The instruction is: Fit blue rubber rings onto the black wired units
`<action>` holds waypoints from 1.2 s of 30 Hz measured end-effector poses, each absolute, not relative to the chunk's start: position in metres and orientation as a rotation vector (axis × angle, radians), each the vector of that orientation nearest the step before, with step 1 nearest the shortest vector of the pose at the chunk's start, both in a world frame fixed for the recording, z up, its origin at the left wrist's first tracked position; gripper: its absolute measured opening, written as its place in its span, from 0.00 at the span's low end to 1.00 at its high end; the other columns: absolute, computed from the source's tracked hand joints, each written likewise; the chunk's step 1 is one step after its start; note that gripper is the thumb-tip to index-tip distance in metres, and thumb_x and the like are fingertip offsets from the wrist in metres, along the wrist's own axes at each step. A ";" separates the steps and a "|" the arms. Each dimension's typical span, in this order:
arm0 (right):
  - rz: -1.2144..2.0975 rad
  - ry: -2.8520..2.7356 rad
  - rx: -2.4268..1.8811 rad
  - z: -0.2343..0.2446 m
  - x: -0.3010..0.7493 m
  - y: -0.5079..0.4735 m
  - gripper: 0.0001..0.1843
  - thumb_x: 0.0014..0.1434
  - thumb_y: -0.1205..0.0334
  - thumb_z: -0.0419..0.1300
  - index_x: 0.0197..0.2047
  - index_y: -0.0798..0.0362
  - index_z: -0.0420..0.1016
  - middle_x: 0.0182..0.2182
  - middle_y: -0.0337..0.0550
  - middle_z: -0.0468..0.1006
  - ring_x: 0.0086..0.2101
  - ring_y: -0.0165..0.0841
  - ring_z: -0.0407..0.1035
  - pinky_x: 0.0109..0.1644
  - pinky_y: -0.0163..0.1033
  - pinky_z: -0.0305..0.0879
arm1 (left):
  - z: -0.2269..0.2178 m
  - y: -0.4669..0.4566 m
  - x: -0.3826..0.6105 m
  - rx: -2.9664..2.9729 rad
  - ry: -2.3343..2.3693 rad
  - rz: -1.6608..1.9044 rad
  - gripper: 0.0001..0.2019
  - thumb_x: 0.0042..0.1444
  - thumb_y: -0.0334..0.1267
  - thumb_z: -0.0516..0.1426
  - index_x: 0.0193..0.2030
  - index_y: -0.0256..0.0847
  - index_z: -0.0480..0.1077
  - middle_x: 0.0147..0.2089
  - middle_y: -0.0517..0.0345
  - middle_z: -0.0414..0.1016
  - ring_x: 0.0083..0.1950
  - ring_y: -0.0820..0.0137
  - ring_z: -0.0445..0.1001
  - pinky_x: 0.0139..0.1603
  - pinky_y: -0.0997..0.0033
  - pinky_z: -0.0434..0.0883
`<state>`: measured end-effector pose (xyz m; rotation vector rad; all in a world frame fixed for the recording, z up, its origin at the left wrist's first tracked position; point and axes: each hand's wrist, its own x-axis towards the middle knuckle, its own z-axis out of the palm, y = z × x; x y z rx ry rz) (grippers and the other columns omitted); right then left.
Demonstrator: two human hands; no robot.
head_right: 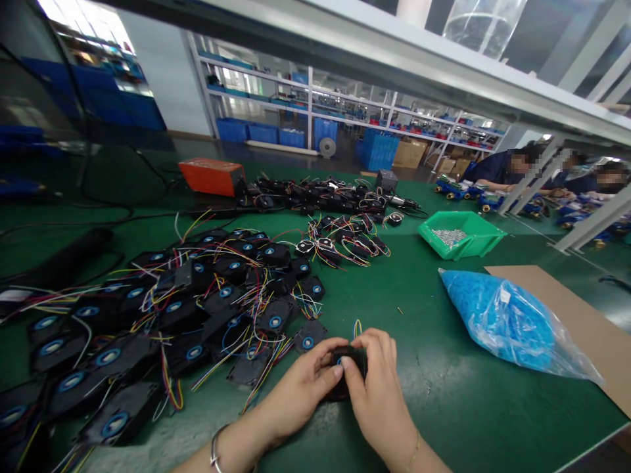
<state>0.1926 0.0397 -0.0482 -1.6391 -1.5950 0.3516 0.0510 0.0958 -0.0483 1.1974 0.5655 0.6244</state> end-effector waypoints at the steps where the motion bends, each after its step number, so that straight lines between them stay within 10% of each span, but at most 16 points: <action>1: 0.429 -1.542 -1.631 -0.050 0.194 0.041 0.12 0.59 0.64 0.54 0.46 0.49 0.60 0.46 0.44 0.61 0.47 0.38 0.57 0.51 0.47 0.58 | -0.048 0.096 0.051 1.244 0.586 0.620 0.17 0.56 0.35 0.53 0.53 0.34 0.59 0.48 0.48 0.69 0.50 0.65 0.67 0.52 0.64 0.64; 7: 0.859 -1.479 -1.434 -0.052 0.199 0.048 0.12 0.62 0.61 0.49 0.50 0.48 0.62 0.47 0.43 0.64 0.49 0.35 0.59 0.55 0.43 0.56 | -0.045 0.097 0.047 1.557 0.698 0.621 0.17 0.60 0.38 0.49 0.54 0.36 0.60 0.54 0.50 0.66 0.55 0.65 0.63 0.59 0.65 0.57; 20: 0.617 -1.679 -1.364 -0.041 0.184 0.036 0.12 0.61 0.62 0.49 0.48 0.49 0.65 0.47 0.46 0.65 0.51 0.36 0.60 0.55 0.44 0.58 | -0.044 0.088 0.047 1.486 0.688 0.800 0.11 0.61 0.37 0.46 0.45 0.39 0.65 0.47 0.54 0.69 0.51 0.67 0.65 0.55 0.69 0.60; 24: 0.565 -1.916 -1.476 -0.033 0.191 0.037 0.30 0.53 0.61 0.61 0.58 0.48 0.57 0.53 0.48 0.64 0.53 0.41 0.58 0.57 0.50 0.57 | -0.051 0.090 0.044 1.306 0.770 0.830 0.15 0.60 0.44 0.47 0.51 0.40 0.57 0.40 0.54 0.69 0.44 0.65 0.68 0.47 0.65 0.65; 29: 0.373 -1.723 -1.590 -0.016 0.196 0.081 0.27 0.54 0.56 0.58 0.56 0.52 0.59 0.51 0.50 0.66 0.52 0.43 0.60 0.56 0.52 0.57 | -0.055 0.087 0.048 1.068 0.745 0.787 0.26 0.61 0.53 0.41 0.60 0.43 0.39 0.44 0.49 0.66 0.32 0.67 0.72 0.32 0.63 0.71; 36: 0.494 -1.911 -1.394 0.021 0.159 0.173 0.33 0.57 0.56 0.56 0.62 0.49 0.48 0.56 0.48 0.62 0.42 0.32 0.68 0.47 0.38 0.65 | -0.070 0.080 0.048 1.639 0.715 0.616 0.19 0.61 0.50 0.44 0.46 0.39 0.65 0.31 0.55 0.71 0.30 0.69 0.70 0.28 0.72 0.65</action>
